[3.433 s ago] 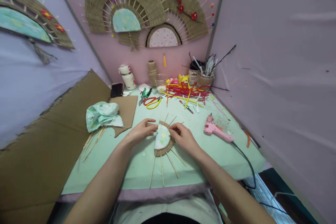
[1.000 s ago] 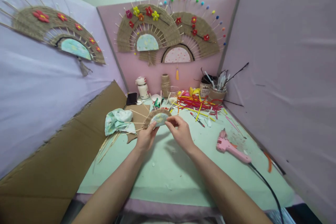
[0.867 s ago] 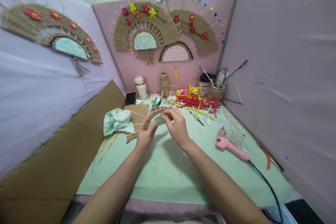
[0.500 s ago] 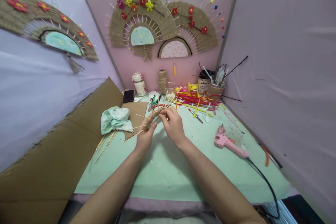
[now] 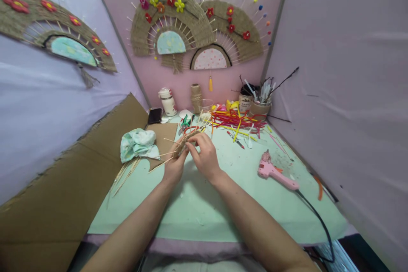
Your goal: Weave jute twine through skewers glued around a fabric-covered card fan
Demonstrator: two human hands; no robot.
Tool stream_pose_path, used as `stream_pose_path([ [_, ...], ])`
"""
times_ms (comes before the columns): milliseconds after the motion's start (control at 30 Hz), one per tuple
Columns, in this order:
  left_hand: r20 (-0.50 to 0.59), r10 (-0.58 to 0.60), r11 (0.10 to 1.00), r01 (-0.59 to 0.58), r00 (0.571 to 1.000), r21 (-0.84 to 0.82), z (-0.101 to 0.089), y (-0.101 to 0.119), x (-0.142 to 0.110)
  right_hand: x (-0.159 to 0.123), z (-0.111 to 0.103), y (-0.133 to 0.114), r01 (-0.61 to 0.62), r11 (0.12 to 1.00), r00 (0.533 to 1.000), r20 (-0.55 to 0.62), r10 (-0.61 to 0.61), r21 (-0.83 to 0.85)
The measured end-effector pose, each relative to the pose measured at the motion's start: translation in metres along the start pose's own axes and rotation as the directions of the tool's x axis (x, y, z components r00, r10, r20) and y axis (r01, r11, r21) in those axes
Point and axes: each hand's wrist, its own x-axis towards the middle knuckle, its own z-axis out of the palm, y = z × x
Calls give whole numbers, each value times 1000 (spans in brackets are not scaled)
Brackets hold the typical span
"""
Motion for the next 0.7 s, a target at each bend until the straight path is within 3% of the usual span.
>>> stream_pose_path([
  [300, 51, 38, 998, -41, 998, 55, -1, 1, -2, -2, 3, 1, 34, 997, 999, -4, -34, -66],
  [533, 67, 70, 995, -74, 995, 66, -3, 1, -3, -4, -1, 0, 56, 998, 997, 56, -55, -15],
  [700, 143, 38, 999, -43, 989, 32, -1, 8, -1, -3, -3, -2, 18, 1000, 999, -29, -18, -5],
])
